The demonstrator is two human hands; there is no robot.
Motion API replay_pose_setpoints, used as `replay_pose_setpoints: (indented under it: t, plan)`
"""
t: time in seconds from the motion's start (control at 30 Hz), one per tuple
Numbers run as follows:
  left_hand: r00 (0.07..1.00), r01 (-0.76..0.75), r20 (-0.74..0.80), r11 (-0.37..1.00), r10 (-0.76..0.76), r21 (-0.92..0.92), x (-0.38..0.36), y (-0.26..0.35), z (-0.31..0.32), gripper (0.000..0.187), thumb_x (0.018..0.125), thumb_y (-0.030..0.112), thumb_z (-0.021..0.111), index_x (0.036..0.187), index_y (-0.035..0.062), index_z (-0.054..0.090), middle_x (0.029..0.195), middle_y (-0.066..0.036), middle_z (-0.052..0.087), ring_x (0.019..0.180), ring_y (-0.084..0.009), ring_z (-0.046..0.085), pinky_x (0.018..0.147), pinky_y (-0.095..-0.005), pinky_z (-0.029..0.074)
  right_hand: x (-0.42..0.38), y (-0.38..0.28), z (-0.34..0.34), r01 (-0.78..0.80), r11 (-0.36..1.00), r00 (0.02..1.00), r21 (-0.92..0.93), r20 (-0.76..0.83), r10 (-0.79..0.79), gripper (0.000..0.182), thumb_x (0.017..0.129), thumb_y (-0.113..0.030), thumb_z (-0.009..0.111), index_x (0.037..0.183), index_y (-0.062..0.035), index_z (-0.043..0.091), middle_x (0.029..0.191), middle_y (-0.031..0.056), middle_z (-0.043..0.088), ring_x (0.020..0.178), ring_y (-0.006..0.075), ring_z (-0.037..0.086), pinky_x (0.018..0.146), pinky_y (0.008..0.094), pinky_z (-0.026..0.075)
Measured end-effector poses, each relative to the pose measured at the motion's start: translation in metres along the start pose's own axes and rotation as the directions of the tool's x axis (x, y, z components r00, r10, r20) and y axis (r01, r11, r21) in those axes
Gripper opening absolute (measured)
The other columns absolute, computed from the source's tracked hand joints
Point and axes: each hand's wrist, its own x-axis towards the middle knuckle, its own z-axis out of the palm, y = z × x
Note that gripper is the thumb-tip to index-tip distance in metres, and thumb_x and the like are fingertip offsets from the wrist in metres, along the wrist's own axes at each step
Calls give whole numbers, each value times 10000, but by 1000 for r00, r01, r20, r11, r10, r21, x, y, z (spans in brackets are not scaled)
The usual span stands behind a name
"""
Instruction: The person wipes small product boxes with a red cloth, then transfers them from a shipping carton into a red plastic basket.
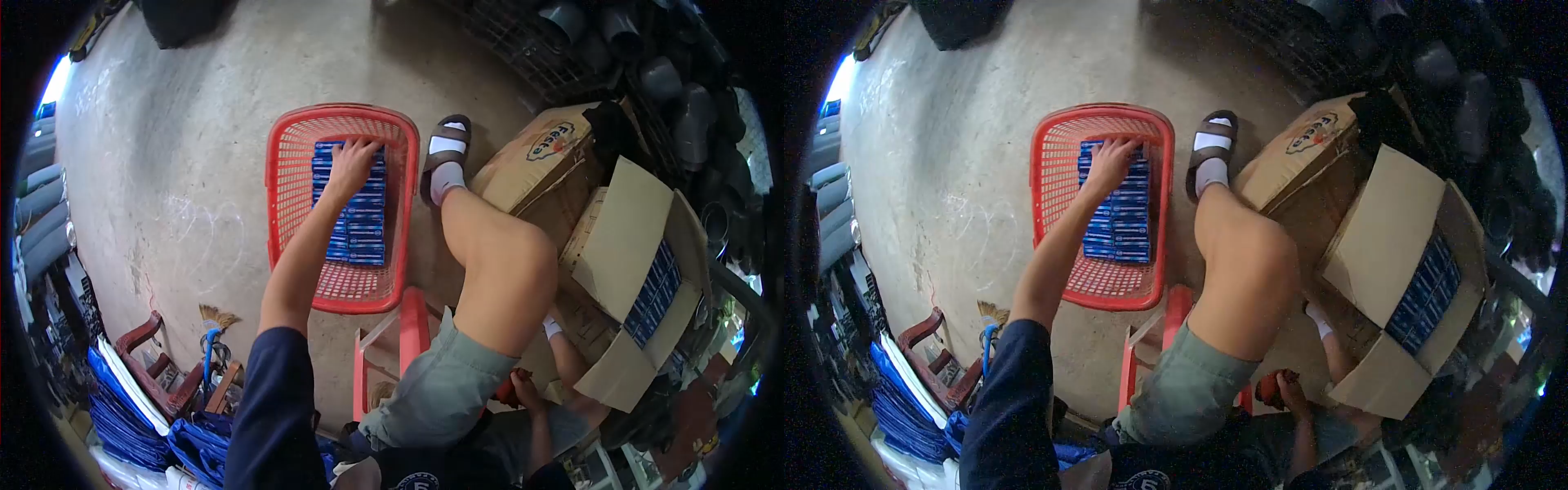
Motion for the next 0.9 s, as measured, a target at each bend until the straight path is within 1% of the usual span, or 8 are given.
replay_pose_setpoints:
  t: [0.1, 0.23, 0.3, 0.43, 0.5, 0.63, 0.77, 0.9]
  plan:
    - [990, -18, 140, 997, 7, 75, 29, -15, 40, 502, 832, 64, 591, 1298, 249, 564, 1330, -38, 549, 1261, -245, 483, 993, -572, 343, 16, 19, 2, -50, 999, 999, -3, 4, 50, 519, 972, -427, 446, 1264, -6, 528, 1181, 175, 567, 1132, 283, 544, 939, 373, 416]
    - [933, 146, 298, 969, -203, 201, 40, -9, 56, 526, 826, 119, 577, 1327, 276, 544, 1369, -53, 530, 1304, -268, 451, 1016, -644, 298, 38, 68, 4, 296, 955, 955, -16, 26, -295, 565, 960, -483, 479, 1267, -11, 532, 1224, 237, 586, 1194, 352, 544, 962, 426, 428]
    - [880, 228, 361, 941, -309, 251, 36, 0, 55, 521, 831, 174, 576, 1340, 277, 533, 1373, -64, 525, 1311, -287, 442, 1025, -665, 280, 23, 25, 3, 135, 990, 991, 32, 3, -135, 514, 978, -455, 470, 1258, -30, 541, 1206, 230, 593, 1192, 347, 546, 946, 430, 441]
    - [977, 144, 103, 936, -186, 322, 11, -6, 76, 543, 827, 227, 592, 1362, 179, 506, 1378, -94, 514, 1329, -324, 420, 1025, -684, 282, 21, 11, -8, 127, 986, 989, -110, 94, -117, 464, 1004, -411, 418, 1235, -25, 535, 1118, 215, 629, 1093, 341, 595, 909, 440, 450]
    - [982, 149, 84, 971, -167, 188, -1, 12, 53, 517, 823, 195, 603, 1329, 125, 518, 1366, -111, 519, 1290, -331, 450, 992, -640, 338, 36, 25, -6, 239, 909, 971, -342, 69, -229, 499, 985, -431, 402, 1232, -14, 520, 1107, 224, 642, 1061, 337, 611, 916, 416, 440]
    - [982, 163, -42, 942, -183, -292, -43, 68, -11, 179, 854, 87, 560, 994, 25, 654, 960, -203, 682, 896, -398, 645, 774, -446, 521, 45, 40, 11, 433, 901, 901, 24, -34, -432, 546, 993, -483, 374, 1231, -15, 524, 1187, 238, 614, 1129, 395, 569, 949, 443, 434]
    - [960, 182, -57, 764, -275, -619, -79, 142, -85, 179, 956, 66, 524, 1048, -7, 660, 945, -128, 702, 881, -212, 670, 784, -319, 513, 62, 29, 15, 539, 758, 791, -367, -89, -605, 538, 995, -487, 377, 1196, -17, 547, 1205, 226, 605, 1124, 393, 566, 948, 441, 446]
    - [988, -2, -98, 619, -122, -785, -64, 279, -199, 168, 936, 29, 540, 1054, -15, 651, 973, -90, 669, 895, -155, 630, 797, -296, 493, 18, -38, 1, 719, 576, 559, -389, -168, -812, 513, 1002, -440, 307, 1117, -16, 571, 1083, 199, 650, 1005, 373, 624, 883, 459, 474]
